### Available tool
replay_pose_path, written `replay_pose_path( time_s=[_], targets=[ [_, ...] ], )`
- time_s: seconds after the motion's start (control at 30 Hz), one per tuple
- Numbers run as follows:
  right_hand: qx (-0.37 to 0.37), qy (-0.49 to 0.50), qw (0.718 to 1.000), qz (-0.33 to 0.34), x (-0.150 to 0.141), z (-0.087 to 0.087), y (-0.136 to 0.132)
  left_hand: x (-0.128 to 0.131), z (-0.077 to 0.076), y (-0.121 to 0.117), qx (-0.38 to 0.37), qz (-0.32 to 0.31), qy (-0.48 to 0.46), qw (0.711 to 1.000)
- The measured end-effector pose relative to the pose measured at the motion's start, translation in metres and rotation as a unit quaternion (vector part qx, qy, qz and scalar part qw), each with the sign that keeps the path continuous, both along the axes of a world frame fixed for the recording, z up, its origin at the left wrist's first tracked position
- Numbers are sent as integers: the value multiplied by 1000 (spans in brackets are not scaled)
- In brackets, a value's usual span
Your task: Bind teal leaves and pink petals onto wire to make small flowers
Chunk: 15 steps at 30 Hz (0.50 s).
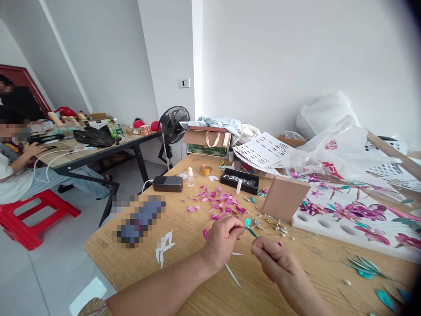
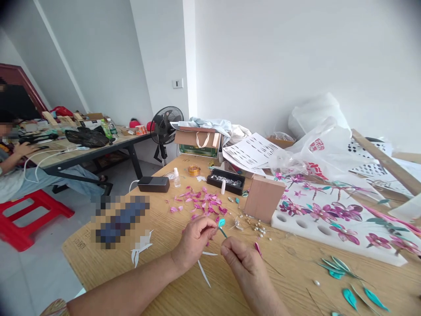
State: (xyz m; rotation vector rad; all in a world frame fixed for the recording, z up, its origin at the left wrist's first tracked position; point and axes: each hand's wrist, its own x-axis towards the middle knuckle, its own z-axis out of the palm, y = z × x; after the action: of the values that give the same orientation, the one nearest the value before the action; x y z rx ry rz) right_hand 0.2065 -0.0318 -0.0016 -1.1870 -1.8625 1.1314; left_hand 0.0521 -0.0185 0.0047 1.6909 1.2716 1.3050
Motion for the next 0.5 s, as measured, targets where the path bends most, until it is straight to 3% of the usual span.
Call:
replay_pose_path(
  time_s=[0.23,0.4,0.5],
  targets=[
    [-3,45,998,-48,-9,-1,-5,0,-4,1,-48,-9,-36,998],
    [-101,98,989,-45,-14,1,-3,2,-3,1,-104,8,-109,989],
    [-118,111,985,-56,-16,-2,0,3,0,-1,-102,15,-124,987]
  ],
)
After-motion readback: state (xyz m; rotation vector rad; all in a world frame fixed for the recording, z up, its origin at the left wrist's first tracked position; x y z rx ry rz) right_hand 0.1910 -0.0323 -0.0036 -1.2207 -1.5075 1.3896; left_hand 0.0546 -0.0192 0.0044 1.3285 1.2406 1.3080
